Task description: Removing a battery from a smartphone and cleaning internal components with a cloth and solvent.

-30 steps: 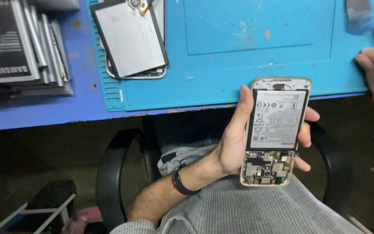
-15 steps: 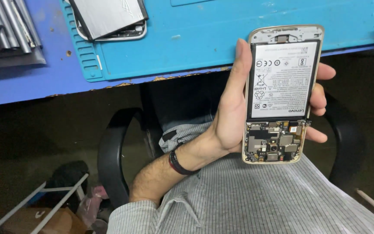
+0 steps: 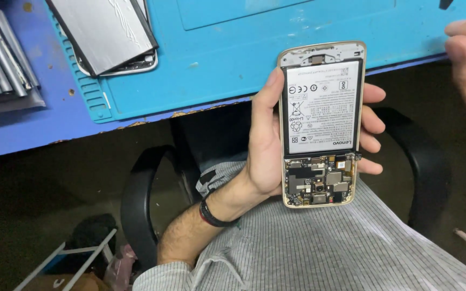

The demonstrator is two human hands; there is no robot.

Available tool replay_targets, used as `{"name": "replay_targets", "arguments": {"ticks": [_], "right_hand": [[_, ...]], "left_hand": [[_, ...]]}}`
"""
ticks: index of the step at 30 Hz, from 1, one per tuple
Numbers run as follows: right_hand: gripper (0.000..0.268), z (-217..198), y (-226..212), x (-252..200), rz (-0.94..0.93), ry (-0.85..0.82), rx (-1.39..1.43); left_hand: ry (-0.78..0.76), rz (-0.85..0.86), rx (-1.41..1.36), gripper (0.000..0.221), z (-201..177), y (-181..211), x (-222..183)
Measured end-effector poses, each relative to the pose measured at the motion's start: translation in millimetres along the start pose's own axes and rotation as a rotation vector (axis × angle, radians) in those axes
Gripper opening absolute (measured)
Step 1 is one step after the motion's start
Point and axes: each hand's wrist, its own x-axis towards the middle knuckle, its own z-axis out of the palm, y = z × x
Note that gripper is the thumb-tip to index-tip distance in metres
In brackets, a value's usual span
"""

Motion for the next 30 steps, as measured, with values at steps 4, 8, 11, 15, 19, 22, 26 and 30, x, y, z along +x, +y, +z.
{"name": "replay_targets", "arguments": {"ticks": [4, 8, 11, 15, 19, 22, 26, 30], "right_hand": [[0.034, -4, -30, -1, -0.356, 0.093, -0.297], [0.032, -14, -65, 1, -0.351, 0.155, -0.327], [0.024, -22, -120, 9, -0.555, 0.239, -0.274], [0.026, -31, -200, 20, -0.412, 0.118, -0.037], [0.037, -27, -217, 33, -0.273, -0.287, 0.290], [0.037, -24, -214, 36, -0.049, -0.364, 0.494], [0.024, -22, -211, 37, -0.009, -0.234, 0.733], [0.028, -14, -206, 37, 0.013, -0.183, 0.972]], "left_hand": [[0.032, 0.011, 0.062, 0.094, 8, 1, -2], [0.094, 0.017, 0.174, 0.094, 19, 2, -4], [0.181, -0.027, 0.289, 0.096, 36, 5, -7], [0.240, -0.257, 0.542, 0.095, 73, 18, -12], [0.242, -0.360, 0.765, 0.082, 88, 36, -14], [0.285, -0.362, 0.870, 0.068, 92, 50, -17], [0.251, -0.028, 1.401, 0.070, 126, 66, -36], [0.632, 0.773, 2.170, 0.070, 143, 52, -41]]}}
